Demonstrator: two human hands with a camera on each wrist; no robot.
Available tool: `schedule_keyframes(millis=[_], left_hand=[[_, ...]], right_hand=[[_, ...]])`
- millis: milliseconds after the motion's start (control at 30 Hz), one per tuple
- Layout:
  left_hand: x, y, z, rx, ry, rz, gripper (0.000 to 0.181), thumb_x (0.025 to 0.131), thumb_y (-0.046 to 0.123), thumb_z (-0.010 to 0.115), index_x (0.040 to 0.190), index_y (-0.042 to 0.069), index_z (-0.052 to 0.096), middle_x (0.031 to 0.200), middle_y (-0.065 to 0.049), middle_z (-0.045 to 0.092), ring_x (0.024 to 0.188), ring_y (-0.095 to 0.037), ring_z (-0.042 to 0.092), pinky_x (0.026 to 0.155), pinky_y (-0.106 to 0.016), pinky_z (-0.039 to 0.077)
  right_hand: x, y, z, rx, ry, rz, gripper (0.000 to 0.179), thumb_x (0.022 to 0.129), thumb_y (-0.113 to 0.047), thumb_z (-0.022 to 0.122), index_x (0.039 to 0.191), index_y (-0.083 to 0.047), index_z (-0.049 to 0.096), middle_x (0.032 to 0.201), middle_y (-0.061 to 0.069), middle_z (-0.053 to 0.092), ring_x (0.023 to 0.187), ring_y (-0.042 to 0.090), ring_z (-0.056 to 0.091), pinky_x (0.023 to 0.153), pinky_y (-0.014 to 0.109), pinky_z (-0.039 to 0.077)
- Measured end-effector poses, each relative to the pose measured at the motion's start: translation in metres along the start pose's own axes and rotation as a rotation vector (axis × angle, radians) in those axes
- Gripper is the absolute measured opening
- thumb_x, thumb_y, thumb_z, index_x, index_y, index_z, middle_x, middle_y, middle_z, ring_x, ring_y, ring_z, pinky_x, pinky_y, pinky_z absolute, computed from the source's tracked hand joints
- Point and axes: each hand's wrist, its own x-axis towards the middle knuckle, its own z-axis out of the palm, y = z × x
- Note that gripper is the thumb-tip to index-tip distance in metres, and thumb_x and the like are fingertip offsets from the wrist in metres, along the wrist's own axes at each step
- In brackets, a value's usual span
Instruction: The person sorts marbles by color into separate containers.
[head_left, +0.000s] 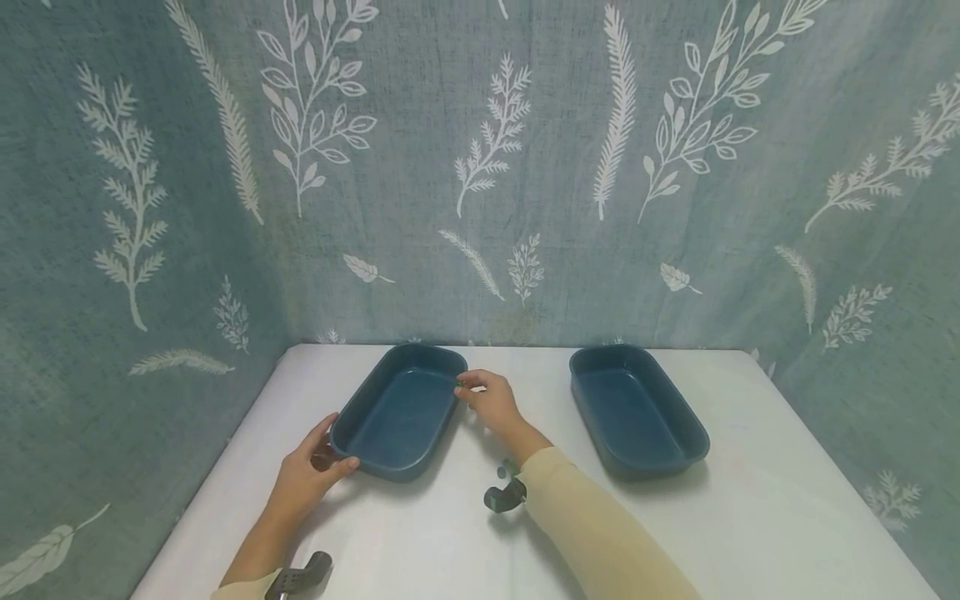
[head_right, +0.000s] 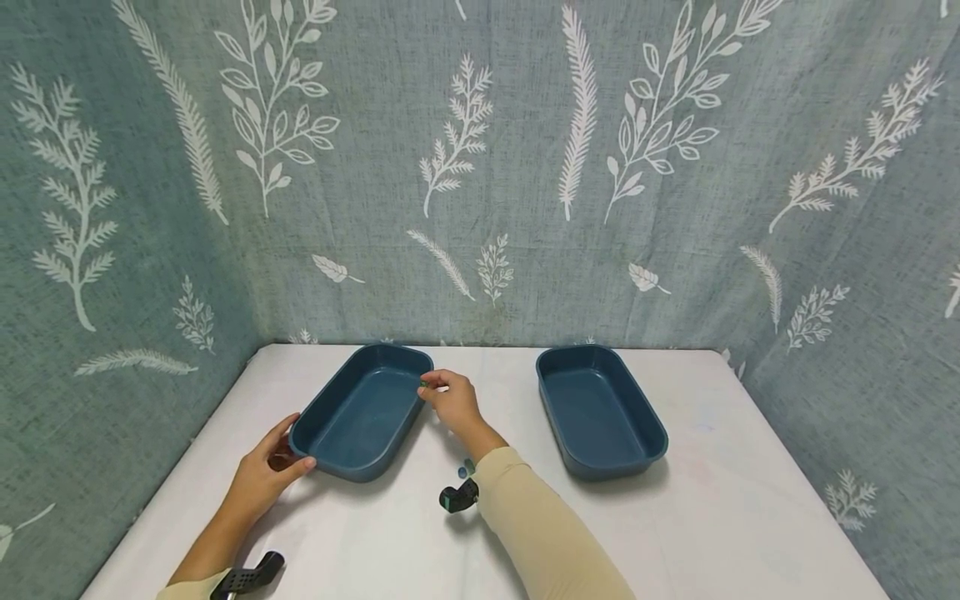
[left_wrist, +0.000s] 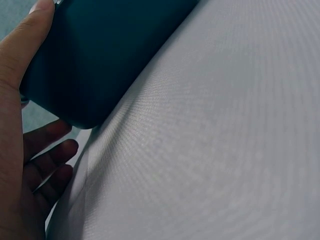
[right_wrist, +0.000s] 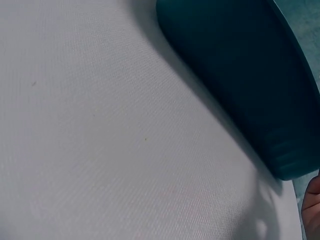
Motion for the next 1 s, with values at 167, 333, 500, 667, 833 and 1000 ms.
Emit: schedule_keyframes(millis=[167, 333, 500, 667, 833, 1000], left_hand=[[-0.001, 0.0, 0.0, -0.002, -0.003, 0.003, 0.085, 0.084, 0.042, 0.076, 0.152, 0.015, 0.032, 0.119, -0.017, 0.062, 0.1, -0.029, 0.06, 0.085, -0.051, 0.048], [-0.002, 0.0, -0.001, -0.007, -0.007, 0.004, 0.084, 0.084, 0.041, 0.076, 0.152, 0.014, 0.033, 0.118, -0.016, 0.062, 0.099, -0.028, 0.06, 0.084, -0.05, 0.048], [-0.002, 0.001, -0.001, -0.009, -0.011, -0.006, 0.085, 0.084, 0.042, 0.076, 0.152, 0.015, 0.033, 0.118, -0.016, 0.061, 0.1, -0.029, 0.06, 0.085, -0.051, 0.048], [-0.001, 0.001, 0.0, -0.016, -0.006, -0.01, 0.085, 0.084, 0.043, 0.076, 0.152, 0.017, 0.032, 0.119, -0.016, 0.061, 0.101, -0.03, 0.06, 0.086, -0.054, 0.048], [0.0, -0.001, 0.0, -0.014, -0.008, -0.009, 0.085, 0.083, 0.043, 0.076, 0.152, 0.017, 0.032, 0.119, -0.016, 0.061, 0.101, -0.029, 0.06, 0.086, -0.053, 0.048], [0.0, -0.002, -0.001, -0.005, -0.012, -0.013, 0.086, 0.083, 0.043, 0.076, 0.152, 0.016, 0.032, 0.119, -0.016, 0.061, 0.1, -0.028, 0.059, 0.086, -0.052, 0.048]], right_hand=[[0.001, 0.001, 0.003, -0.014, 0.011, 0.007, 0.023, 0.091, -0.016, 0.071, 0.113, -0.009, 0.069, 0.096, 0.002, 0.064, 0.081, 0.017, 0.062, 0.071, 0.03, 0.052], [0.003, 0.0, 0.004, 0.005, 0.011, 0.015, 0.023, 0.09, -0.014, 0.071, 0.112, -0.007, 0.069, 0.094, 0.002, 0.063, 0.082, 0.016, 0.062, 0.071, 0.031, 0.053], [0.006, 0.0, 0.004, 0.011, 0.004, 0.015, 0.023, 0.09, -0.012, 0.071, 0.113, -0.006, 0.069, 0.092, 0.002, 0.063, 0.08, 0.016, 0.062, 0.07, 0.031, 0.052], [0.009, 0.001, 0.004, 0.018, 0.004, 0.015, 0.024, 0.089, -0.012, 0.071, 0.112, -0.005, 0.069, 0.09, 0.002, 0.062, 0.076, 0.015, 0.061, 0.068, 0.03, 0.052], [0.01, 0.0, 0.004, 0.003, 0.019, 0.018, 0.025, 0.088, -0.012, 0.072, 0.112, -0.005, 0.069, 0.089, 0.003, 0.063, 0.078, 0.015, 0.061, 0.068, 0.03, 0.052], [0.009, 0.001, 0.004, -0.02, 0.014, 0.04, 0.024, 0.09, -0.015, 0.071, 0.113, -0.007, 0.069, 0.092, 0.001, 0.063, 0.081, 0.014, 0.062, 0.071, 0.031, 0.052]])
